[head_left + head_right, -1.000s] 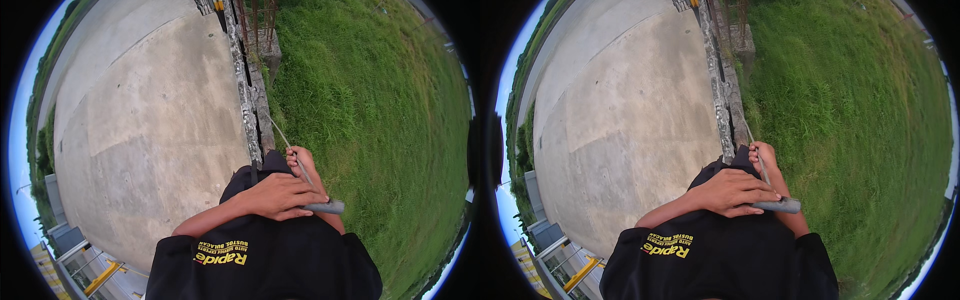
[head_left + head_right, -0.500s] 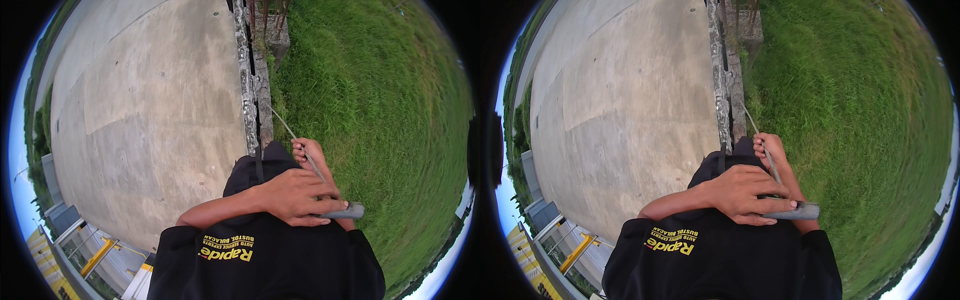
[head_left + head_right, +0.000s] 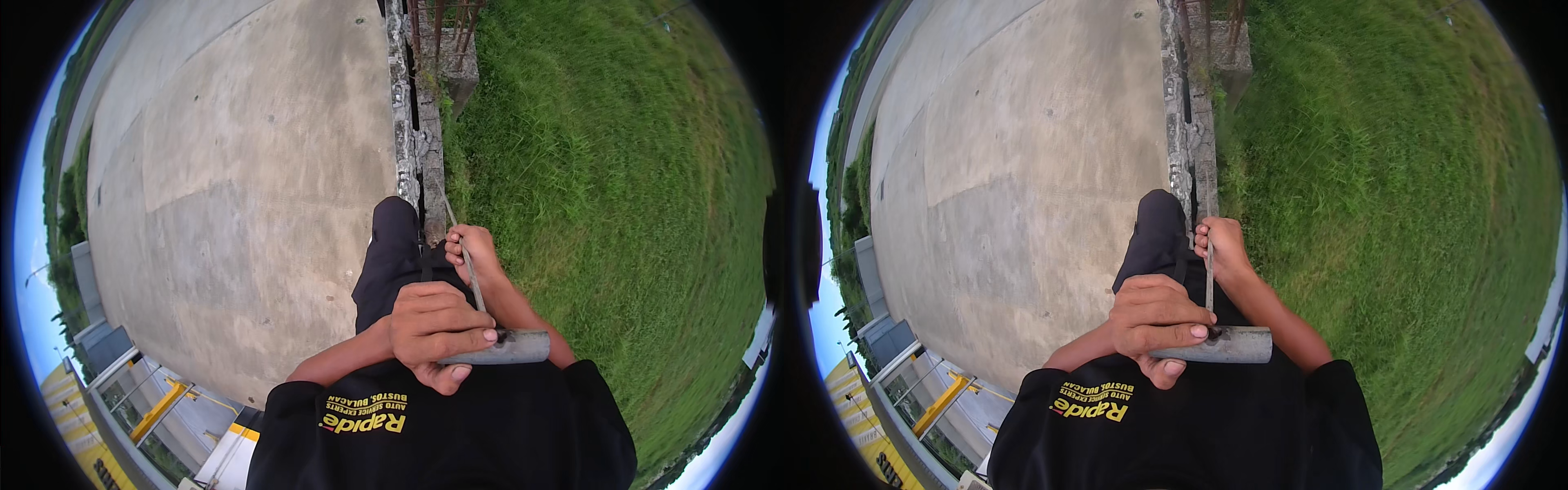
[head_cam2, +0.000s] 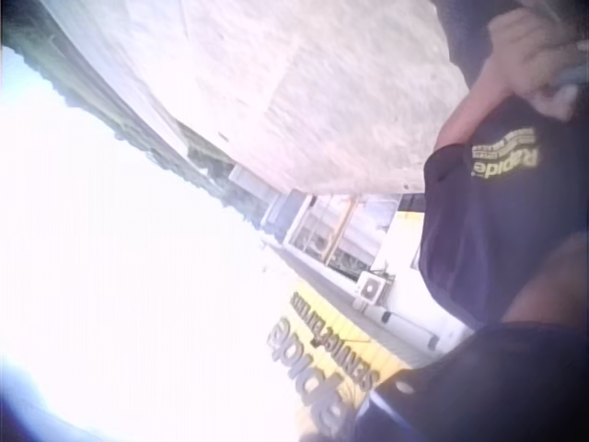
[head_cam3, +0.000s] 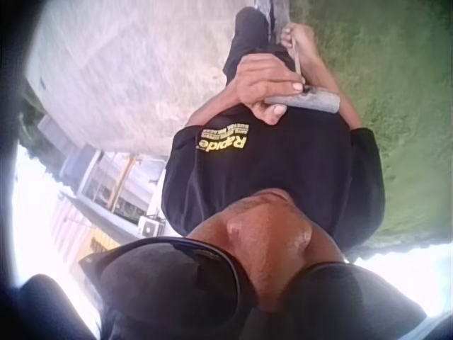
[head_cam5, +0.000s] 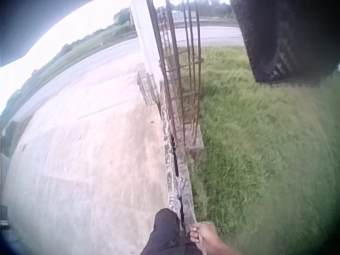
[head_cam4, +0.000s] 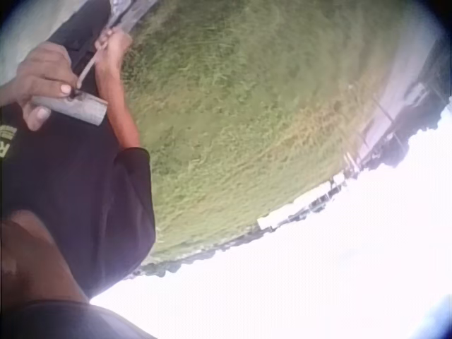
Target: The person uses a tape measure to measure the perimeter of a concrete area next to a grassy slope. They extend the tape along the edge, walk around the area, and retract the tape as they go.
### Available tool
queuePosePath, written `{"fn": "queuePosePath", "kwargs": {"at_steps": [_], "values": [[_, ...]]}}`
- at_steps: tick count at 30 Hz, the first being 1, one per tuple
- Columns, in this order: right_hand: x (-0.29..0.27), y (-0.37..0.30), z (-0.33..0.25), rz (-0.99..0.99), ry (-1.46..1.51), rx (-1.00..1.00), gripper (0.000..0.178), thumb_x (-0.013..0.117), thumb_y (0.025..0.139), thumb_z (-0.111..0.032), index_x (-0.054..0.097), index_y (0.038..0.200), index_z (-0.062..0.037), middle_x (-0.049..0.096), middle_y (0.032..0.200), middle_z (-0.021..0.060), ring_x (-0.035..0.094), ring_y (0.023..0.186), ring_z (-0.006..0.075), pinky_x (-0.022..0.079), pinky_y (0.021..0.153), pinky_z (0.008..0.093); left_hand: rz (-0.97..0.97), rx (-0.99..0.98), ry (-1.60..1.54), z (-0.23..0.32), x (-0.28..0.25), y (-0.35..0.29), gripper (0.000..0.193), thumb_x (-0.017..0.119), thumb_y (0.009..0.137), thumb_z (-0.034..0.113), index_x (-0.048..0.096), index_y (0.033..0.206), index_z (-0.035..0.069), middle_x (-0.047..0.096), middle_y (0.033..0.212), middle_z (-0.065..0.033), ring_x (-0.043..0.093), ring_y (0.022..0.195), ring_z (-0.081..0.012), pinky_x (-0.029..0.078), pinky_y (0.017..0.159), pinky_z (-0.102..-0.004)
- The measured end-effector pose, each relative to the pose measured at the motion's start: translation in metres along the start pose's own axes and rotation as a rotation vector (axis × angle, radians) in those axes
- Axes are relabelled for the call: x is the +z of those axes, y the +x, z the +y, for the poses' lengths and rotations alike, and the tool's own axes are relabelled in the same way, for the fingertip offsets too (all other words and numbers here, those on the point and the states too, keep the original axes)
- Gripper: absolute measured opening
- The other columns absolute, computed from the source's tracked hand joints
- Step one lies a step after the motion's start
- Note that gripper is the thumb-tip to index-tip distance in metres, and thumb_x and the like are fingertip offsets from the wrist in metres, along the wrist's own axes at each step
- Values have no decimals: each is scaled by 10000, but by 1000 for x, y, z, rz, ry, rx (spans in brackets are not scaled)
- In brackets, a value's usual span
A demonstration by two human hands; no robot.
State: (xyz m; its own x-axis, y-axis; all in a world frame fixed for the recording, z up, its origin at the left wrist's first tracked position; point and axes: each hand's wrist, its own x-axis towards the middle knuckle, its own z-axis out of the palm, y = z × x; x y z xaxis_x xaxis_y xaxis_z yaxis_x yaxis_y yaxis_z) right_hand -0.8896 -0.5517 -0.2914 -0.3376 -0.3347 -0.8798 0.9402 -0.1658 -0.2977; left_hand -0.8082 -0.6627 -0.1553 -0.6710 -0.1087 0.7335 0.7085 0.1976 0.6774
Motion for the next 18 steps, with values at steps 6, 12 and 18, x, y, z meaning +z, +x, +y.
{"fn": "queuePosePath", "kwargs": {"at_steps": [6,12,18], "values": [[16,-8,-21,-60,-25,-116,145,529,1013,-64,510,869,-55,503,749,3,442,538,73,318,444,252,-87,47,-62,5,-12,15,330,627,865,234,730,1046,-21,762,904,-175,709,623,-231,580,564,-322],[35,3,-66,-99,-13,-180,165,485,984,-23,461,833,-86,472,749,0,417,573,80,353,498,277,-226,57,10,-19,-22,18,308,609,822,140,733,1054,-21,742,970,-198,720,699,-248,592,627,-324],[62,15,-80,-101,37,-253,101,507,1035,-51,483,939,-67,443,742,-24,394,545,53,312,466,237,-294,-27,-39,-36,-40,33,288,616,785,120,721,1022,-5,724,977,-176,704,723,-256,576,647,-347]]}}
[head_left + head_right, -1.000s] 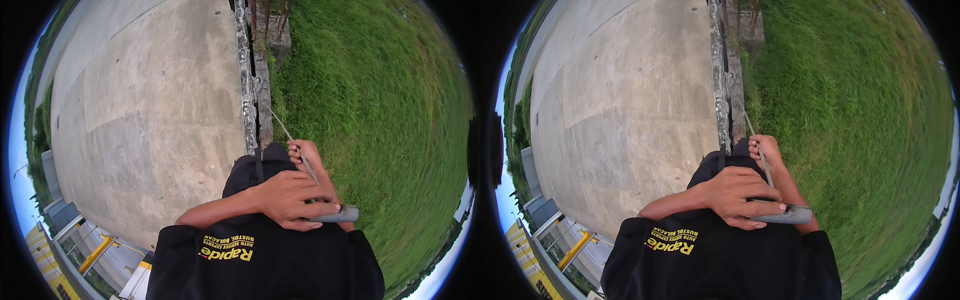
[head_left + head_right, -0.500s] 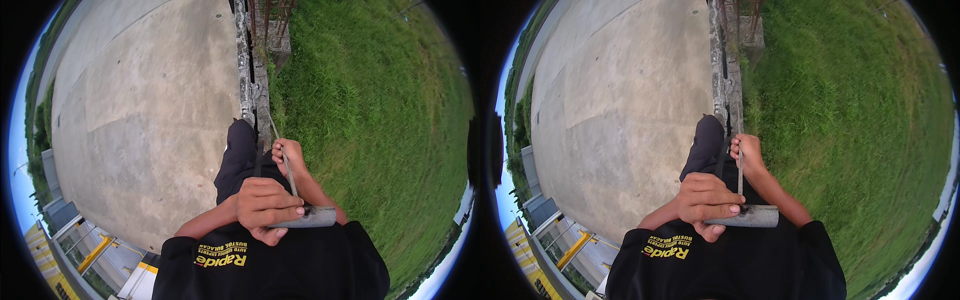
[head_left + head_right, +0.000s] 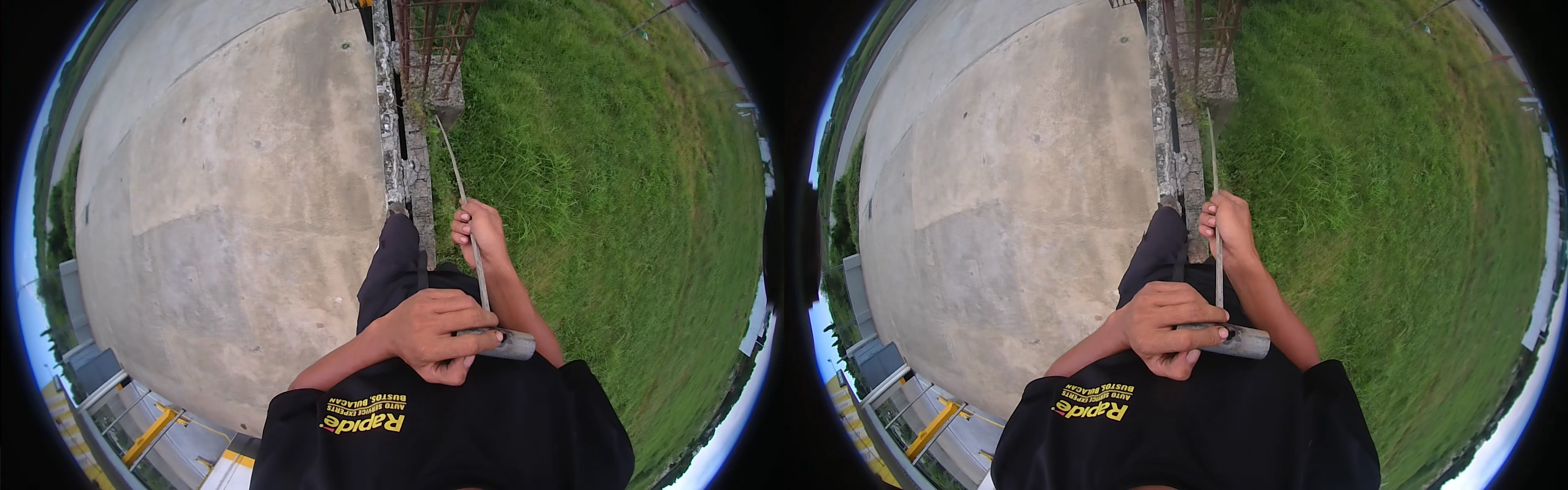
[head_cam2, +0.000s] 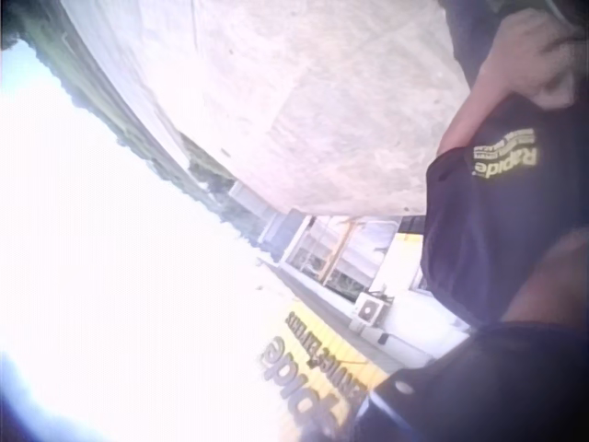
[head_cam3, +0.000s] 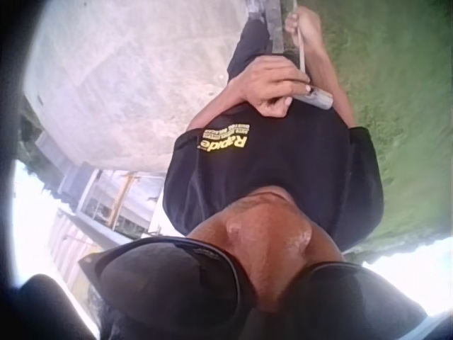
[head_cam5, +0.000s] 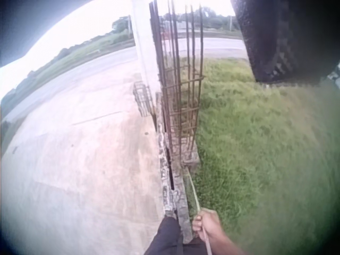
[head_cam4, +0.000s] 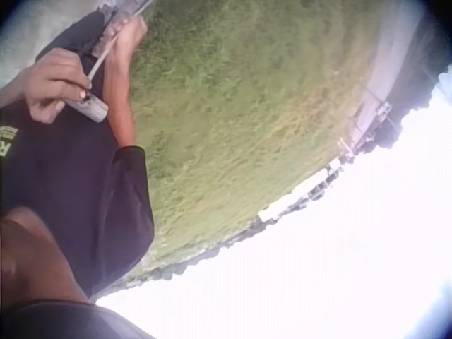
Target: The person uses a tape measure to measure the perimeter of a concrete area next to a grassy slope. They extend the tape along the edge, walk around the area, and retract the tape as they go.
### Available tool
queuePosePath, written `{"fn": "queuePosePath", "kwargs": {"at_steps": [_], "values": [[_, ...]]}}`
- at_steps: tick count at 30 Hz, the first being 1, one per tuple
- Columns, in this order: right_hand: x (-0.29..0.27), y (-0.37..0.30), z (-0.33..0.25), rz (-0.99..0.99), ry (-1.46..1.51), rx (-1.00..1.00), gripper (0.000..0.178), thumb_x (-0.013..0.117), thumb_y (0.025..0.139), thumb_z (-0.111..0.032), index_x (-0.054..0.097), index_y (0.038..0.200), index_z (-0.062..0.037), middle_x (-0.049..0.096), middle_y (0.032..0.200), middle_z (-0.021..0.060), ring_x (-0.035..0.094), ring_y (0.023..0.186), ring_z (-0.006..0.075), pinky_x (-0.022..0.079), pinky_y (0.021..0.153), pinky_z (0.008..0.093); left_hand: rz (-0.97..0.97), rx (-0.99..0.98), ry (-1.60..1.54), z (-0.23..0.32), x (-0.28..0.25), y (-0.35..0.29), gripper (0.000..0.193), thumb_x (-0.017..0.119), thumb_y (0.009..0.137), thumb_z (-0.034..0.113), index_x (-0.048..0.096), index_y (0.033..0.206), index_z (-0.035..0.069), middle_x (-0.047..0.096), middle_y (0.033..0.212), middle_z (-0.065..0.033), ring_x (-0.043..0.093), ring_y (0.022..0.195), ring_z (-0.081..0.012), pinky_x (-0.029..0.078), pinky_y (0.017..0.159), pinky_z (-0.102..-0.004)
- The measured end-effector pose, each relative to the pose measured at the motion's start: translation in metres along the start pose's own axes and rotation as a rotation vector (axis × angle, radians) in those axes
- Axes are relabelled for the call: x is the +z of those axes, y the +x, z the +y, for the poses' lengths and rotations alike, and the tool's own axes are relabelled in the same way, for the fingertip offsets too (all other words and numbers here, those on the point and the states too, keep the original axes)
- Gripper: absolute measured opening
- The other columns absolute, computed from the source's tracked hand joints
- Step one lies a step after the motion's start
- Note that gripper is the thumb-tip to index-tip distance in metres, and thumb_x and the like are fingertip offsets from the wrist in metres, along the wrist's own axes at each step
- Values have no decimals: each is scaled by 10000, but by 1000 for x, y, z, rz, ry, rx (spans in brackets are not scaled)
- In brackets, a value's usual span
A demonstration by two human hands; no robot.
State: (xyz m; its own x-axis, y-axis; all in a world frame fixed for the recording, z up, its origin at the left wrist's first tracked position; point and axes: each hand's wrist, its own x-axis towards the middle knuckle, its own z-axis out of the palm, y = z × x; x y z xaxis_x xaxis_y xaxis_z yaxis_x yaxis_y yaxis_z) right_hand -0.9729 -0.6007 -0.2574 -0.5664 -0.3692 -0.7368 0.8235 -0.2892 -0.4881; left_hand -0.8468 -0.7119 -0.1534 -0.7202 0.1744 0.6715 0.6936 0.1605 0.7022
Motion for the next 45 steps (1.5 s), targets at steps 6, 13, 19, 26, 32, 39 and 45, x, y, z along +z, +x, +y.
{"fn": "queuePosePath", "kwargs": {"at_steps": [6,13,19,26,32,39,45], "values": [[-6,99,4,-2,154,-6,93,510,1029,-38,497,938,-49,446,725,-15,389,532,61,309,463,241,75,-430,57,-44,-10,9,110,667,874,115,663,921,15,654,860,-127,651,694,-270,532,624,-361],[5,182,36,-22,416,-19,121,491,1004,-20,467,888,-48,419,698,-4,374,525,79,299,467,262,104,-580,203,-105,-30,3,232,739,907,139,569,773,56,589,727,-54,595,584,-230,470,535,-363],[37,183,52,40,503,-29,139,472,1016,-51,491,1137,16,415,710,-14,376,533,82,313,471,259,80,-541,150,-107,-77,5,213,718,873,92,555,739,58,573,683,-61,591,588,-240,469,546,-349],[75,210,80,-18,424,69,285,442,1022,-86,460,1296,-11,405,709,-14,376,538,97,341,489,272,471,-1055,-396,-101,-89,-31,235,736,957,188,609,1047,12,655,889,-26,624,770,-116,493,766,-251],[123,190,100,14,39,241,170,462,1011,-86,506,1149,2,473,710,28,471,565,161,470,542,367,575,-1215,-359,-58,-139,-50,322,651,1047,304,539,833,91,520,609,19,526,566,-84,439,1052,-391],[108,237,117,37,175,403,70,463,928,34,520,897,7,494,655,60,478,542,169,477,532,347,751,-1304,-208,3,-155,-18,332,701,1014,285,497,822,106,492,578,39,487,507,-73,410,1156,-407],[138,181,126,-5,51,407,142,457,965,31,513,841,-9,408,644,1,407,540,118,400,519,296,1076,-1286,-217,37,-166,-23,289,682,1033,282,499,872,125,397,567,67,399,485,-58,465,1097,-397]]}}
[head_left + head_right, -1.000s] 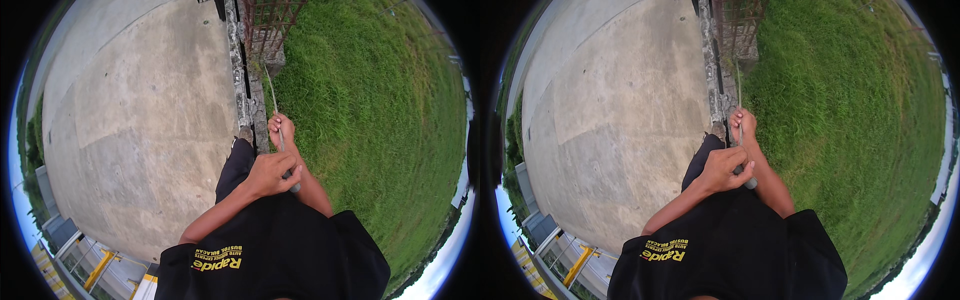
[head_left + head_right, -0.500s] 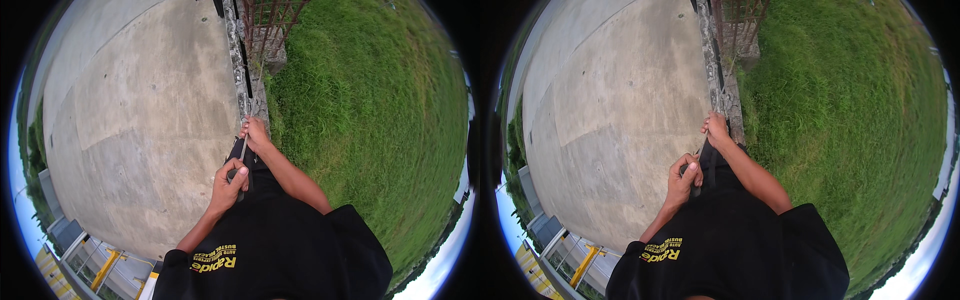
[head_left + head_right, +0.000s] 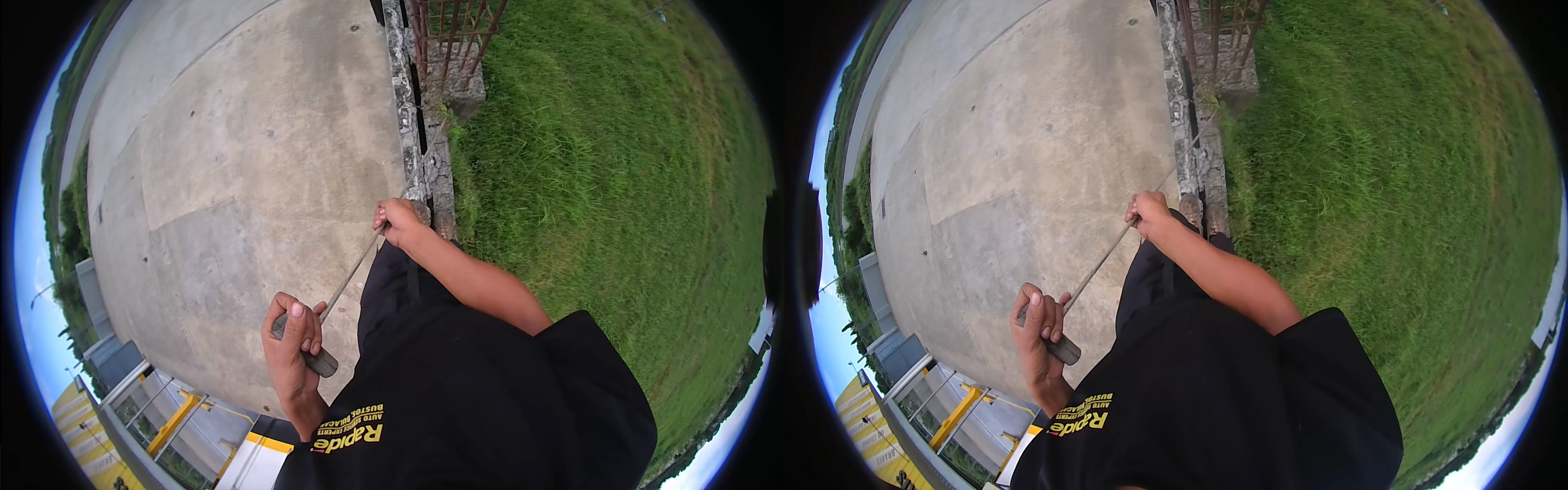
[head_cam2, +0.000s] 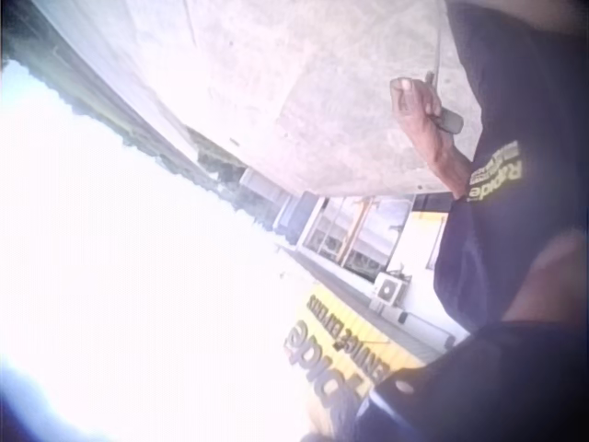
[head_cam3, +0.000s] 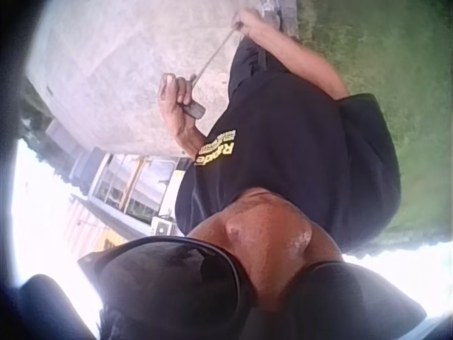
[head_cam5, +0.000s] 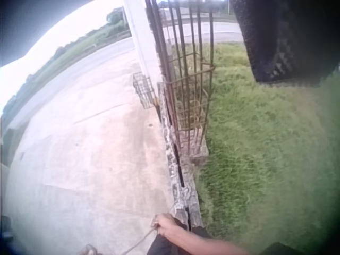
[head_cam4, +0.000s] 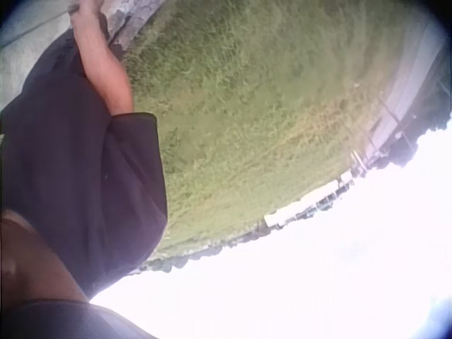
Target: The person uses a tape measure to measure the perimeter of a concrete area next to a grassy slope. They extend the tape along the edge, walk around the area, and retract the tape as they go.
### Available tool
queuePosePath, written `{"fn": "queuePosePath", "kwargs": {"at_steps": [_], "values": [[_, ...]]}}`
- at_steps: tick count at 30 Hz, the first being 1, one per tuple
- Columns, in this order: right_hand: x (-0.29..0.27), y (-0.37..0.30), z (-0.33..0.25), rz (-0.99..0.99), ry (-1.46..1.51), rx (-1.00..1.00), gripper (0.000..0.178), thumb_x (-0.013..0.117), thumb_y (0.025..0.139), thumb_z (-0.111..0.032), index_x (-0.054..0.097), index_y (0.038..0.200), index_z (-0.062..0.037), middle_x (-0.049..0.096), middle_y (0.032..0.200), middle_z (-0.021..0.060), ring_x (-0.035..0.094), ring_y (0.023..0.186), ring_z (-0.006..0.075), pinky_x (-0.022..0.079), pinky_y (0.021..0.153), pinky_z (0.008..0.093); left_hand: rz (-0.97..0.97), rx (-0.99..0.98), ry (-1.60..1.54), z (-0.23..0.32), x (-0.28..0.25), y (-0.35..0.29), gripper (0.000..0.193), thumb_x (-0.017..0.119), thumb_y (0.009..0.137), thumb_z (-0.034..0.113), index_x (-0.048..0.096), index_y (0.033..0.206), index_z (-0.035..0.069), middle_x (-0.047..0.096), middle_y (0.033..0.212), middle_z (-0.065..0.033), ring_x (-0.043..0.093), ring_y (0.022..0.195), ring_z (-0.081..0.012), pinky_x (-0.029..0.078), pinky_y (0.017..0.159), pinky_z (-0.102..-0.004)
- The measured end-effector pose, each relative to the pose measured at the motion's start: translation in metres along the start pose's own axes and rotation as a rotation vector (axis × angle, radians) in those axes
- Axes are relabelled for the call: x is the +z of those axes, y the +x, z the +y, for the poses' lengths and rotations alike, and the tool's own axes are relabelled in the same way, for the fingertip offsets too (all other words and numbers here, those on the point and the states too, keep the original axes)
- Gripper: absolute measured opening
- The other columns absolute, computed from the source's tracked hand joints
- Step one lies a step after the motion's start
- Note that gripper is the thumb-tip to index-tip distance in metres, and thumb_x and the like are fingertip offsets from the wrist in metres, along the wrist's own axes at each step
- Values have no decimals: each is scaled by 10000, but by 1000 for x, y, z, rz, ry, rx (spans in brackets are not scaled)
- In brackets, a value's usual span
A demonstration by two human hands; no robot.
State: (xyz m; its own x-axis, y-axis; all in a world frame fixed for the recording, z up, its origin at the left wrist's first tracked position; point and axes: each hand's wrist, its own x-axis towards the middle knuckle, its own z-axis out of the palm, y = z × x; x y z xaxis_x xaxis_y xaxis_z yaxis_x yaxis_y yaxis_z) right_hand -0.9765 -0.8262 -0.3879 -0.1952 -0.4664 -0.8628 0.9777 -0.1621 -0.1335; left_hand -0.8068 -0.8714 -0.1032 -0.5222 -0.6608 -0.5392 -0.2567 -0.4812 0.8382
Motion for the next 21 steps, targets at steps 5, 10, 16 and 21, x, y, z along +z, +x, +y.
{"fn": "queuePosePath", "kwargs": {"at_steps": [5,10,16,21], "values": [[-32,-23,28,259,100,117,222,352,904,75,484,756,-25,416,607,61,409,495,170,434,508,373,46,-182,-382,3,-24,27,175,613,1074,228,578,941,120,363,608,94,365,498,-35,512,957,-330],[-155,8,11,692,473,69,243,364,947,19,398,713,-39,336,560,80,352,450,195,371,455,363,-141,-416,-315,-63,17,85,241,633,1052,202,534,838,152,372,575,99,364,477,-34,513,934,-329],[-208,-66,-62,664,551,-363,115,385,985,-32,494,954,-15,375,666,23,305,485,130,296,461,309,-258,-583,-446,-121,61,103,304,603,1047,151,475,773,165,387,551,95,358,455,-35,495,941,-308],[-181,-84,-115,642,451,-570,59,461,1002,-61,505,970,-39,470,737,43,387,524,136,334,466,323,-392,-348,-280,-97,138,61,282,646,1032,204,475,812,158,371,580,81,368,488,-50,488,954,-290]]}}
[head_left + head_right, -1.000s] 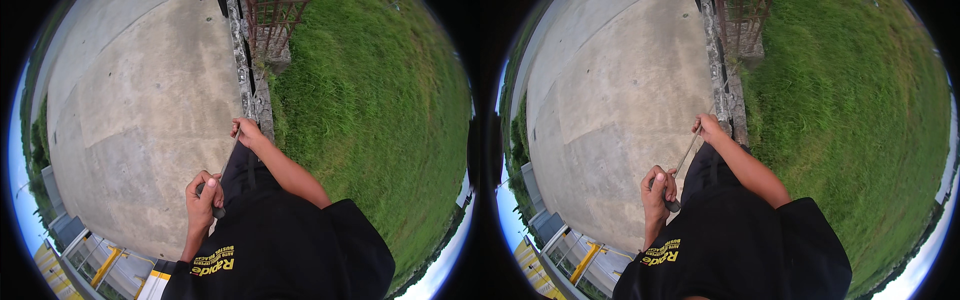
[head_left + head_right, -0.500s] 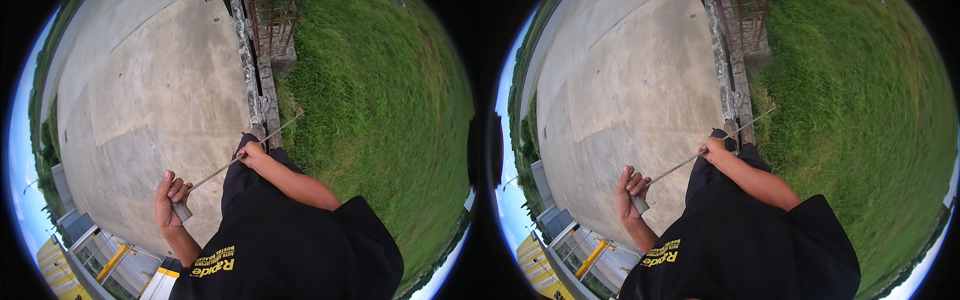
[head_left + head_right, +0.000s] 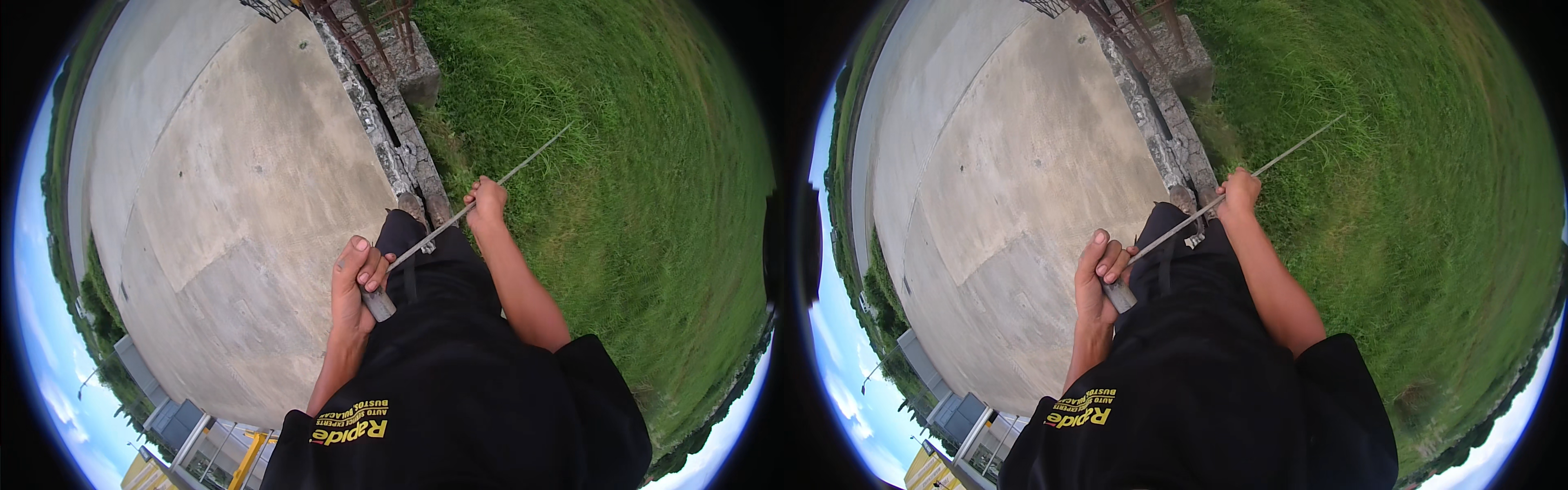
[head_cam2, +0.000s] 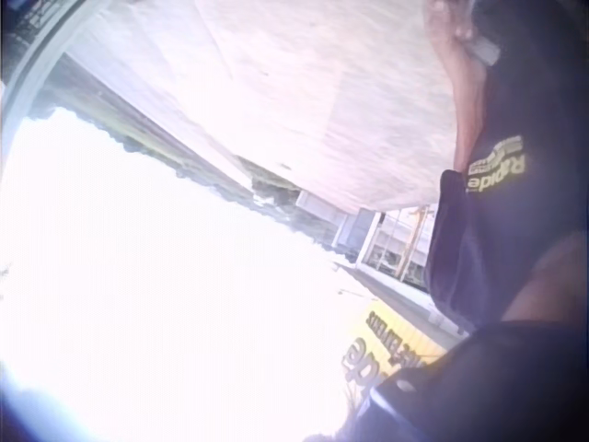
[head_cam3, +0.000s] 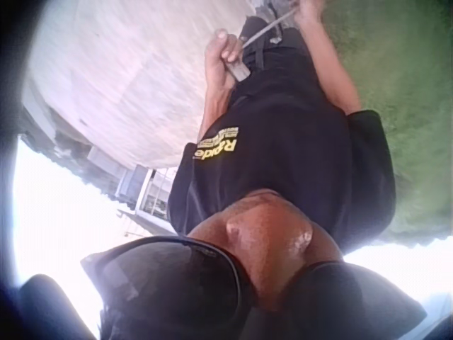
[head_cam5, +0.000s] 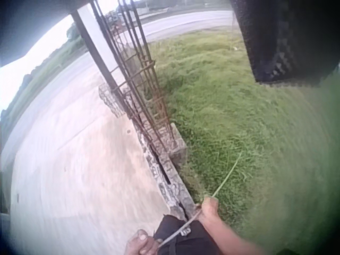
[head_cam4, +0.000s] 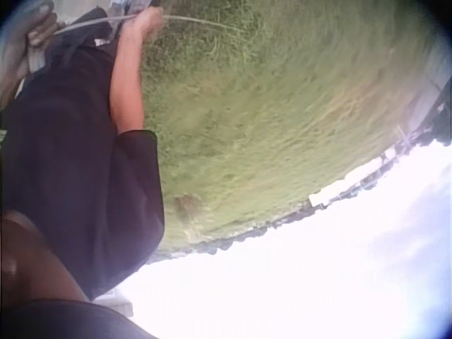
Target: The person uses a tape measure to measure the perimeter of a concrete area next to a grassy slope. They extend the tape along the edge, walk around the area, and retract the tape as they go.
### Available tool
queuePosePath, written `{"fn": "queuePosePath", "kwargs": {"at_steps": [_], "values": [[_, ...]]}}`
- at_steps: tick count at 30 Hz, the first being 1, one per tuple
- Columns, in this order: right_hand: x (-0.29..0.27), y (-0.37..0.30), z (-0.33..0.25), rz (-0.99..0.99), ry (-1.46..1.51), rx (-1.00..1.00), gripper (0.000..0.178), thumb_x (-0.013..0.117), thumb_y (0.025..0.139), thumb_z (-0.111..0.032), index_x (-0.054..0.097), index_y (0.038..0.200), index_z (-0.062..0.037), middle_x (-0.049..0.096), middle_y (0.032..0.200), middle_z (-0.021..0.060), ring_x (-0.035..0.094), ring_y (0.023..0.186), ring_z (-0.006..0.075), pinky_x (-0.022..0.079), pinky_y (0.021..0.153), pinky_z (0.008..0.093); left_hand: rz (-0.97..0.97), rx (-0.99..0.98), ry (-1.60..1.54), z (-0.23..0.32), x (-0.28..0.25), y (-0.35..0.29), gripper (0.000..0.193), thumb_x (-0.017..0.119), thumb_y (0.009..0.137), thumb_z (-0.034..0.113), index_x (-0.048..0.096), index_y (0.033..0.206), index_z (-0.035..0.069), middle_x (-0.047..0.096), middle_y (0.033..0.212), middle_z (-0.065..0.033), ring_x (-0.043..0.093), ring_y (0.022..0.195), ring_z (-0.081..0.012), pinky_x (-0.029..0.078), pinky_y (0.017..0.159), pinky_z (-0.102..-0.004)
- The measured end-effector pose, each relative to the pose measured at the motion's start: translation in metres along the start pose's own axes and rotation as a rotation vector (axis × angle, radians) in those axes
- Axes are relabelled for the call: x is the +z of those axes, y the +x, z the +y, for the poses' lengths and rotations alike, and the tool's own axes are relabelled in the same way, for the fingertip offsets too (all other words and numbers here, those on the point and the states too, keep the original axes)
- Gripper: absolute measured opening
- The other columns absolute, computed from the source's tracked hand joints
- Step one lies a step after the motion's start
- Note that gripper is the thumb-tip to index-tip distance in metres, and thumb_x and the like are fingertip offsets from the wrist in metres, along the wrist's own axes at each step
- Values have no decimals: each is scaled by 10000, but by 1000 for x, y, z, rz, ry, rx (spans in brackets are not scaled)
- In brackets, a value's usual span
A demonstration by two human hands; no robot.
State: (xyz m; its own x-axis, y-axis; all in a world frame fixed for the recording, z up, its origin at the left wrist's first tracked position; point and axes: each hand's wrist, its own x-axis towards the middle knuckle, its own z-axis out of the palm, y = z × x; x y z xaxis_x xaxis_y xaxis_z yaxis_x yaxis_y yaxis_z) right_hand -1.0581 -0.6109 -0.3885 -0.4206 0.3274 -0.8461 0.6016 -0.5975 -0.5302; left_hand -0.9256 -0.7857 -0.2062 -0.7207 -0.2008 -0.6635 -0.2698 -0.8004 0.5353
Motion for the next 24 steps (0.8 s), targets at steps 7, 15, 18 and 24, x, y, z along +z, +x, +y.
{"fn": "queuePosePath", "kwargs": {"at_steps": [7,15,18,24], "values": [[44,-1,32,-368,-117,68,113,462,999,-75,515,907,-37,510,744,55,459,528,128,341,448,298,-128,177,184,-14,51,-23,268,703,957,57,443,943,118,440,685,25,406,540,-69,475,792,-249],[85,49,86,-458,-423,91,137,463,966,-68,532,865,-8,554,716,85,449,473,136,315,404,290,21,267,176,-50,51,23,223,631,972,17,434,919,106,427,684,5,418,570,-80,379,522,-244],[97,74,94,-450,-520,89,142,465,964,-65,534,860,3,561,704,98,463,476,146,327,408,303,83,253,138,-54,52,53,214,604,970,-7,431,917,106,418,685,9,415,578,-79,388,540,-245],[104,117,115,-418,-610,137,148,467,969,-73,518,842,-17,553,688,97,475,484,154,327,409,343,191,182,103,-62,38,97,207,606,975,-50,453,947,85,511,750,-29,465,570,-94,426,544,-272]]}}
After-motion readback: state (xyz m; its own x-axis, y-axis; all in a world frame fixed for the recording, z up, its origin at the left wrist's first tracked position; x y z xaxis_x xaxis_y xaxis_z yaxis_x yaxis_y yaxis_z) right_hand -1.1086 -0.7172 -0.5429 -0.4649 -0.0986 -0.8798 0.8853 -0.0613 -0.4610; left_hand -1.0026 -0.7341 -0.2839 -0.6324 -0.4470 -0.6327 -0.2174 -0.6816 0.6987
